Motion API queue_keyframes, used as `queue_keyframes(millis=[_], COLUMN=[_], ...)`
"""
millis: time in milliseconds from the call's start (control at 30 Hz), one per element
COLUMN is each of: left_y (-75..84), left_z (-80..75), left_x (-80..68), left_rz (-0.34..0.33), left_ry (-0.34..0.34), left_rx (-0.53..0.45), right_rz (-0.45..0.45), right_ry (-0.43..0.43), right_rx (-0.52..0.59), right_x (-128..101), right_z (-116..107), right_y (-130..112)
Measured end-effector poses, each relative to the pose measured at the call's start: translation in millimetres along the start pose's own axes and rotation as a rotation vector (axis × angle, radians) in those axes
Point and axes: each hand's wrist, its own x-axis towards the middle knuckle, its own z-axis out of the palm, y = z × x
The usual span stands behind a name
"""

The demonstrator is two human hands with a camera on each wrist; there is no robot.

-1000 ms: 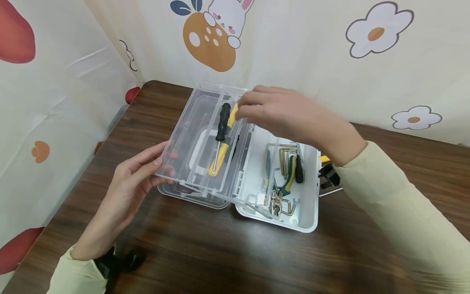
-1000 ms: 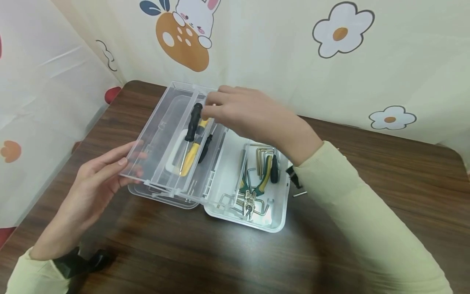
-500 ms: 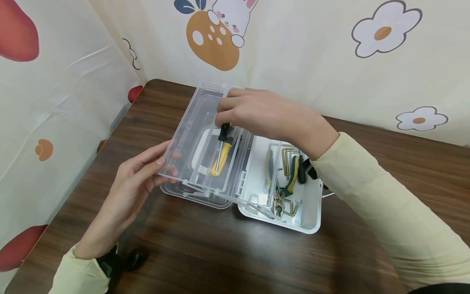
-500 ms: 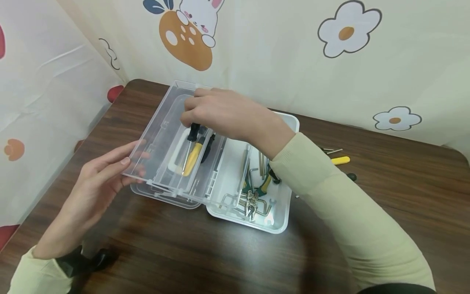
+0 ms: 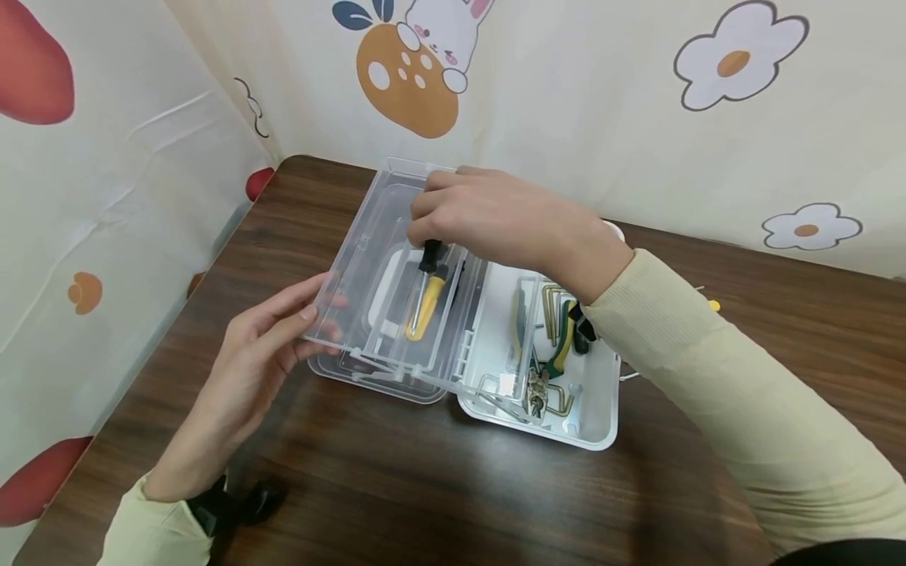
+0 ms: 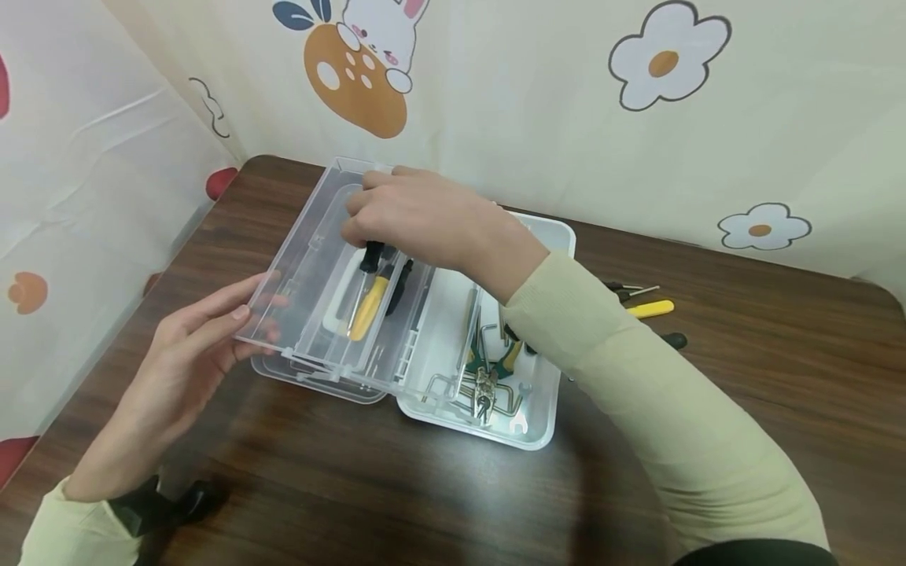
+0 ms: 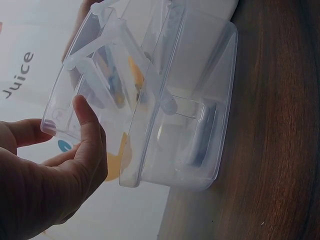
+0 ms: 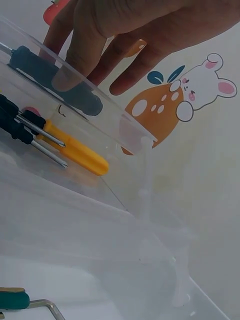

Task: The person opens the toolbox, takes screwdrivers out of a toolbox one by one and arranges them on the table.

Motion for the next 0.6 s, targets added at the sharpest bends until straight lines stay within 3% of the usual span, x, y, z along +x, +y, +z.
queue_keyframes(millis=[400,600], left_y=[0.2,-0.1], left_z=[0.5,0.7], left_x=[0.1,0.1], left_rz=[0.007,0.012], left_ry=[-0.001,-0.003], left_rx=[0.004,-0.005], right_rz=[-0.032,-0.008], right_ry=[0.054,0.115], right_rx=[-0.111,-0.096], right_x=[-3,-11], right_z=[2,-3], right_y=[2,4])
